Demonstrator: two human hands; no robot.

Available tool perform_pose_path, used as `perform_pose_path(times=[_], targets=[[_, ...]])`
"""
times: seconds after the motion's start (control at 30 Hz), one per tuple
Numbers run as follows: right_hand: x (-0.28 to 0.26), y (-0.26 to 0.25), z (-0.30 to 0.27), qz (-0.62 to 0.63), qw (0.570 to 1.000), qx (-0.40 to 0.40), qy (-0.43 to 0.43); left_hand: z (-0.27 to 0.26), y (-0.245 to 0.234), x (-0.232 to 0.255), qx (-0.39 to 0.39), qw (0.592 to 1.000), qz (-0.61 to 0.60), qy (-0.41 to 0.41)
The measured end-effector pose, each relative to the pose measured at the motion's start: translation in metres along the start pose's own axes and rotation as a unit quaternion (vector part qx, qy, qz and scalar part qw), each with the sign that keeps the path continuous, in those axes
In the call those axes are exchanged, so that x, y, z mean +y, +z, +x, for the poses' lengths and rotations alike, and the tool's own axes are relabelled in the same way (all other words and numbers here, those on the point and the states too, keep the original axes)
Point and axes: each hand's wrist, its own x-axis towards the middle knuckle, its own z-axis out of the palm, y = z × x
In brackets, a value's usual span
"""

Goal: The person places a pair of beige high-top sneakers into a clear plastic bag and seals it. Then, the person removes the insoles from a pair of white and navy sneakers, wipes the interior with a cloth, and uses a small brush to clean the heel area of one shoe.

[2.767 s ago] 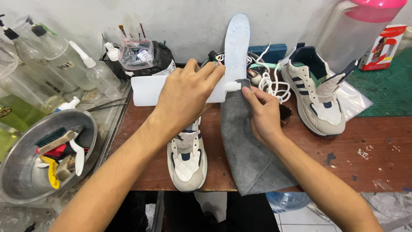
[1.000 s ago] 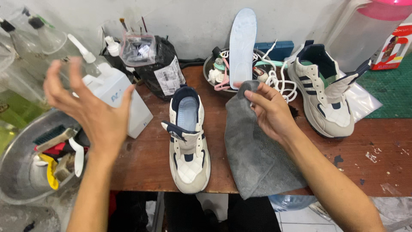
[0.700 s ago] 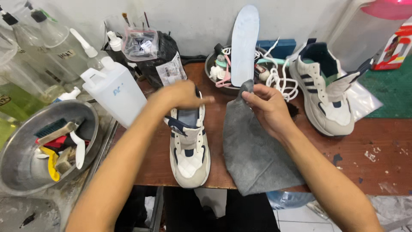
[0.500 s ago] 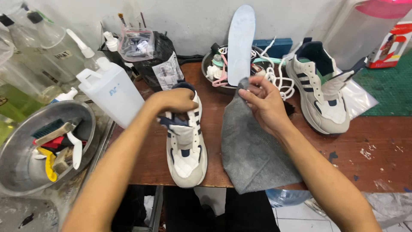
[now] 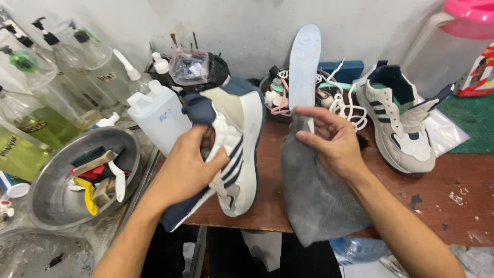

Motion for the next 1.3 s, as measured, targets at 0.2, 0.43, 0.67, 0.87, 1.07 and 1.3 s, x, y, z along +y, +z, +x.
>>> perform_pose_path(times=[0.2,0.43,0.67,0.87,1.07,1.3], targets=[[0.03,0.011,-0.001,0.057,0.998,0.012,-0.031,-0.007,-0.004,0.027,-0.084,0.994,-0.053,-0.038],[-0.001,0.047,0.007,-0.014,0.988,-0.002,-0.155,-0.001,0.005,0.059,0.108,0.985,-0.078,0.107],[-0.027,0.054,0.026,-0.189,0.919,-0.076,-0.336,0.006,0.036,0.048,0.257,0.944,-0.045,0.202],[-0.022,0.046,0.04,-0.238,0.891,-0.062,-0.381,0.011,0.036,0.065,0.23,0.952,-0.088,0.181],[-0.023,0.045,0.041,-0.296,0.858,-0.074,-0.414,0.015,0.05,0.048,0.192,0.962,-0.086,0.176],[-0.025,0.042,0.034,-0.359,0.813,-0.096,-0.449,0.014,0.065,0.036,0.172,0.966,-0.028,0.189]])
